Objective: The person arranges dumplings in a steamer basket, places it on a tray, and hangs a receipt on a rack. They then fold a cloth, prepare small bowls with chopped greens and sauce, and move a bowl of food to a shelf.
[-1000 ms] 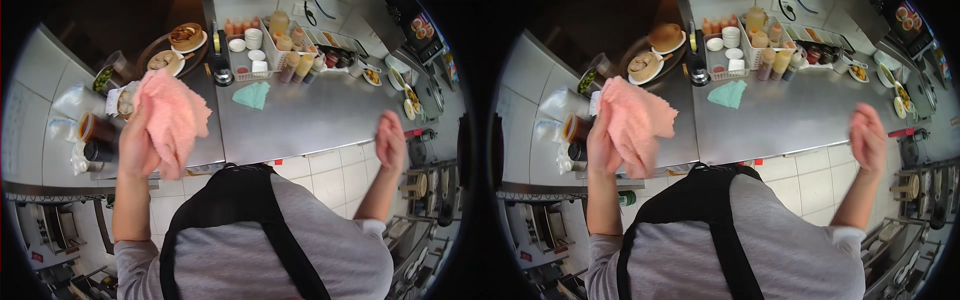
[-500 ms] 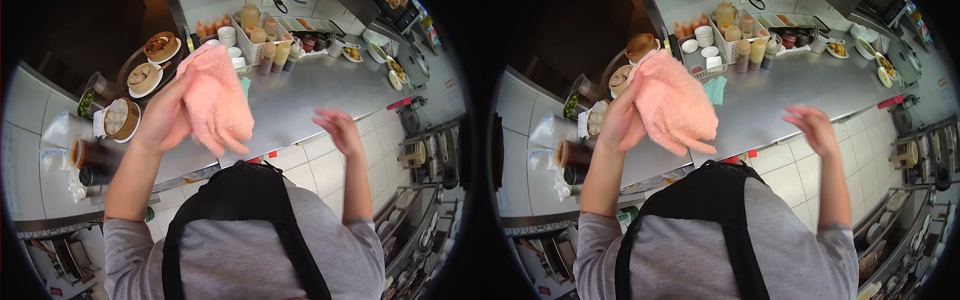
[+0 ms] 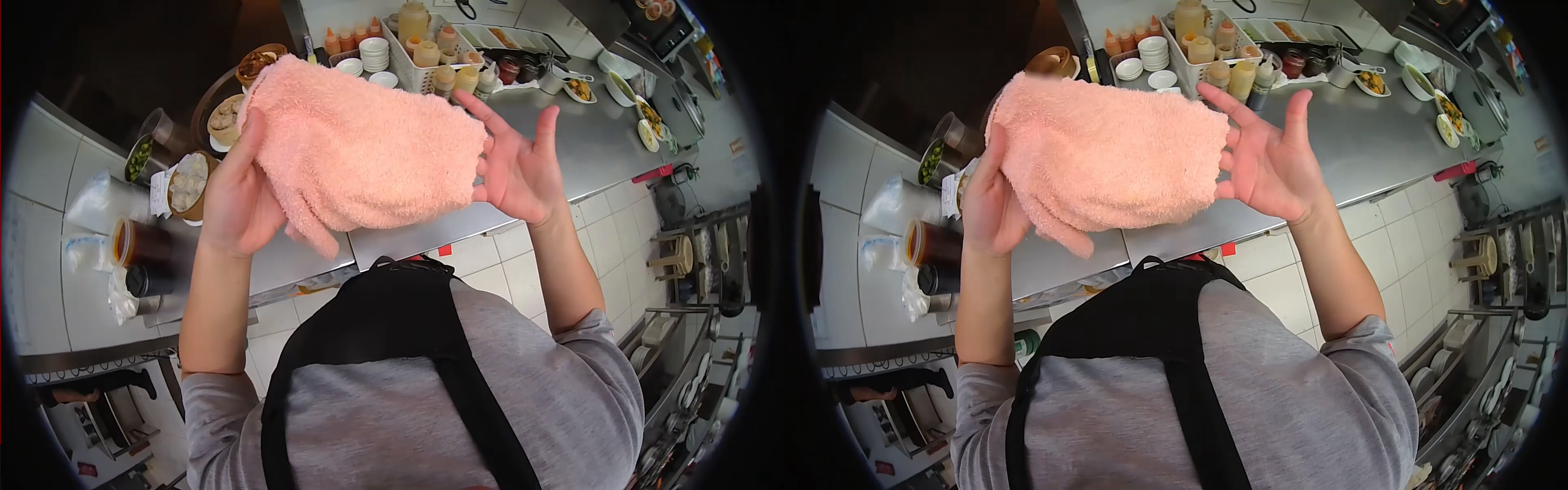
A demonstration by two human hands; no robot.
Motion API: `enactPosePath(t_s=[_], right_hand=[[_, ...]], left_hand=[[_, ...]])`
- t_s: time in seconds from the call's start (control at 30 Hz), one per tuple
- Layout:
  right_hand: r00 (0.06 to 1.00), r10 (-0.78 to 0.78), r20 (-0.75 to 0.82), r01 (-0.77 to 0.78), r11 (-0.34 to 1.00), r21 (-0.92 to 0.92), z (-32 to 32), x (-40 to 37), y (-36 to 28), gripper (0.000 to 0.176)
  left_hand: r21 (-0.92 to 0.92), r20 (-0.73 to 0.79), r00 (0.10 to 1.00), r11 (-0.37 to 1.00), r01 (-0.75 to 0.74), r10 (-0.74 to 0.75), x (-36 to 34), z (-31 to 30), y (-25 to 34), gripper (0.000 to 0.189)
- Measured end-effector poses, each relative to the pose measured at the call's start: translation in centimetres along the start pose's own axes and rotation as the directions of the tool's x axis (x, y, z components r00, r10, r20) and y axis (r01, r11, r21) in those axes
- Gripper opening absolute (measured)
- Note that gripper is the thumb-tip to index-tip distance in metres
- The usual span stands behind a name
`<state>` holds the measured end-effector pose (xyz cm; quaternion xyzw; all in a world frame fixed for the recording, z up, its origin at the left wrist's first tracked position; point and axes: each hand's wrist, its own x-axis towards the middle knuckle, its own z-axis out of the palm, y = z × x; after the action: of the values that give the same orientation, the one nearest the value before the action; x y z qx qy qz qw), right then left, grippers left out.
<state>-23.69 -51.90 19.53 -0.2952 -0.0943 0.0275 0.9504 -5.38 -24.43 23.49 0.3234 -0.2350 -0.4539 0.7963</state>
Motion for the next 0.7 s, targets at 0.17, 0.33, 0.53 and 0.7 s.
enactPosePath(t_s=[0.17, 0.33, 0.53, 0.7], right_hand=[[0.984, -0.089, -0.152, 0.042, 0.957, -0.288, -1.0, 2.7, 3.5, 0.09], [0.955, 0.032, -0.294, -0.197, 0.811, -0.551, -1.8, 4.5, 4.6, 0.08], [0.903, -0.296, -0.312, -0.02, 0.696, -0.718, -3.3, 6.3, 3.8, 0.047], [0.843, -0.478, -0.249, 0.019, 0.489, -0.872, -2.2, 7.0, 2.8, 0.05]], left_hand=[[-0.085, 0.056, 0.998, 0.996, 0.04, -0.036, -1.3, -1.4, 1.4, 0.06], [0.326, -0.214, 0.975, 0.945, 0.018, 0.055, -3.7, -3.0, 2.4, 0.086], [0.694, -0.376, 0.915, 0.698, 0.175, 0.145, -5.1, -7.3, 1.6, 0.097], [0.89, -0.293, 0.854, 0.45, 0.079, 0.429, -4.7, -5.2, 0.7, 0.087]])
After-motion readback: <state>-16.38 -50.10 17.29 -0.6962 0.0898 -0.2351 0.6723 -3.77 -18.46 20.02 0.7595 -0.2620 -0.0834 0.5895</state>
